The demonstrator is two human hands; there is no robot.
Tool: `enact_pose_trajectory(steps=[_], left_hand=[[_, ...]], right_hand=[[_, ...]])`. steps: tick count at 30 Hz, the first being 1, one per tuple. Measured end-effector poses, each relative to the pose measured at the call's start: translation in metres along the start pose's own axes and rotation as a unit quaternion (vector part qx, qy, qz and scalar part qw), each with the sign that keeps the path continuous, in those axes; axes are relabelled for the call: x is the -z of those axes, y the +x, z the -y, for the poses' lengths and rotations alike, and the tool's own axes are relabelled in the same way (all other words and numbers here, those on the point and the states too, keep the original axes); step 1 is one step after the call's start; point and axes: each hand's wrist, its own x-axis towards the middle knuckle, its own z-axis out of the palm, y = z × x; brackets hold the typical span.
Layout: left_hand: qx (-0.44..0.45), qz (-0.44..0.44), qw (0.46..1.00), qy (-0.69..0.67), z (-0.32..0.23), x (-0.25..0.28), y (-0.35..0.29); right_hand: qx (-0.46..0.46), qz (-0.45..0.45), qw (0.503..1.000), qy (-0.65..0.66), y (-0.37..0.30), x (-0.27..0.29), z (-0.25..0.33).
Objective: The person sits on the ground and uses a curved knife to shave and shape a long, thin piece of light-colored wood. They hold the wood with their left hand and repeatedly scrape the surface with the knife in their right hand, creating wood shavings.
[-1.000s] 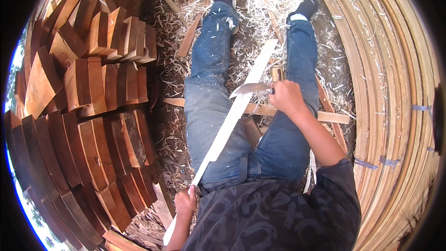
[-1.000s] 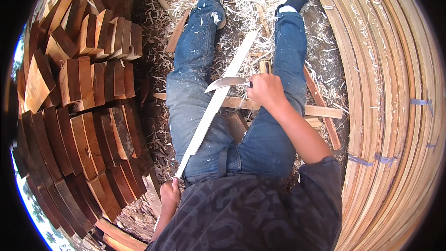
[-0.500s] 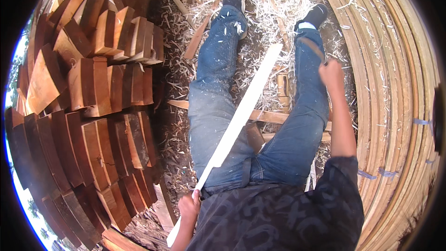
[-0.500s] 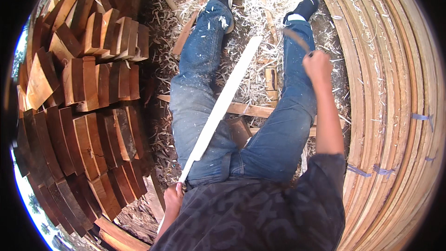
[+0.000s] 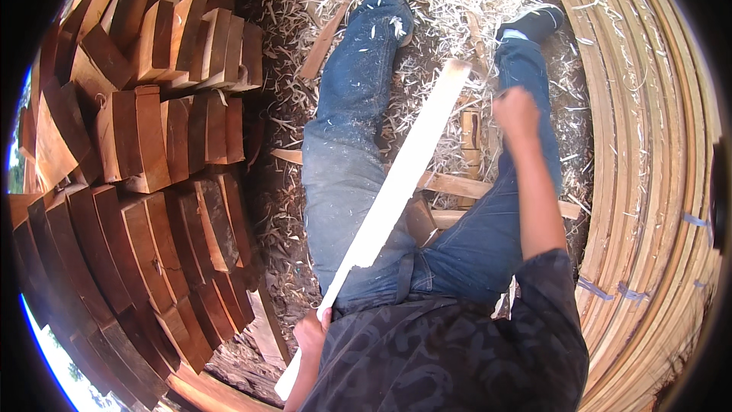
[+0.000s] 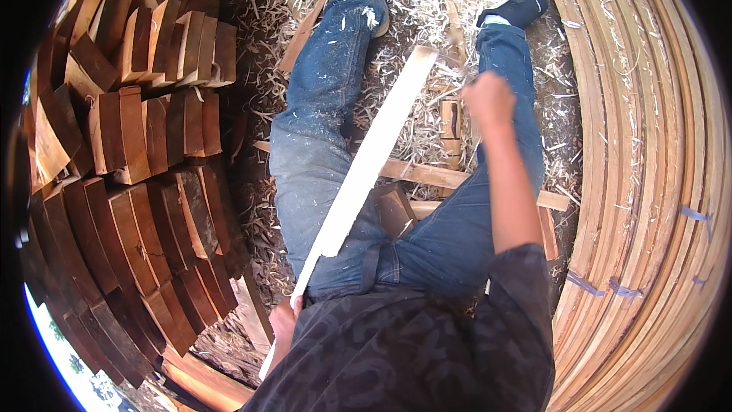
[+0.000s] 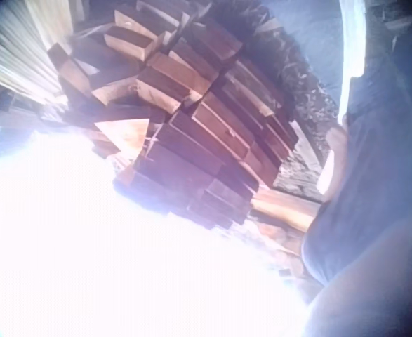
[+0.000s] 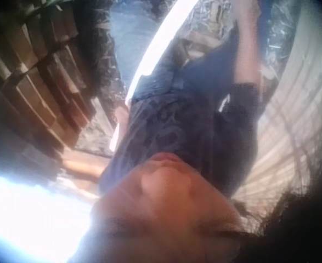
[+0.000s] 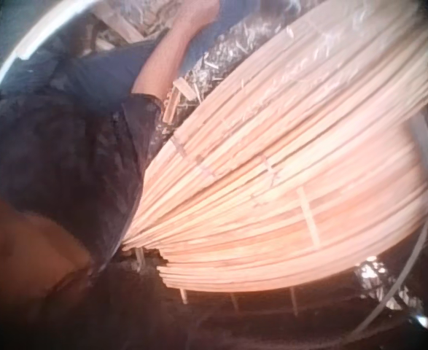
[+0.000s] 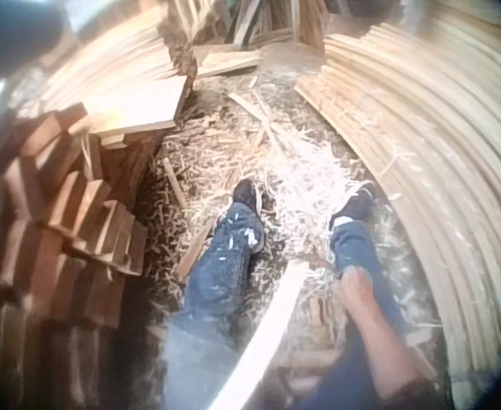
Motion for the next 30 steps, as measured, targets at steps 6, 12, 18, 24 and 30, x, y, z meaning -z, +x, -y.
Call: enact_pose_trajectory(steps=[6,12,18,24,30], left_hand=[[0.005,0.0,1.0,0.008,0.002,0.001,0.006],[-0.014,0.024,0.999,-0.019,0.003,-0.005,0.008],[0.034,0.022,0.995,-0.086,-0.022,0.005,0.008],[0.038,0.036,0.997,-0.063,-0.003,-0.003,0.002],[0.016,0.034,0.997,-0.064,0.002,-0.019,0.002]], right_hand=[[0.006,-0.101,0.995,-0.005,0.028,0.031,-0.039],[0.26,0.073,0.963,0.019,-0.1,0.014,0.015],[0.206,0.051,0.977,0.02,-0.062,-0.017,0.025],[-0.098,-0.065,0.993,0.027,0.036,0.015,-0.033],[0.098,-0.022,0.994,0.049,-0.041,0.045,0.007]])
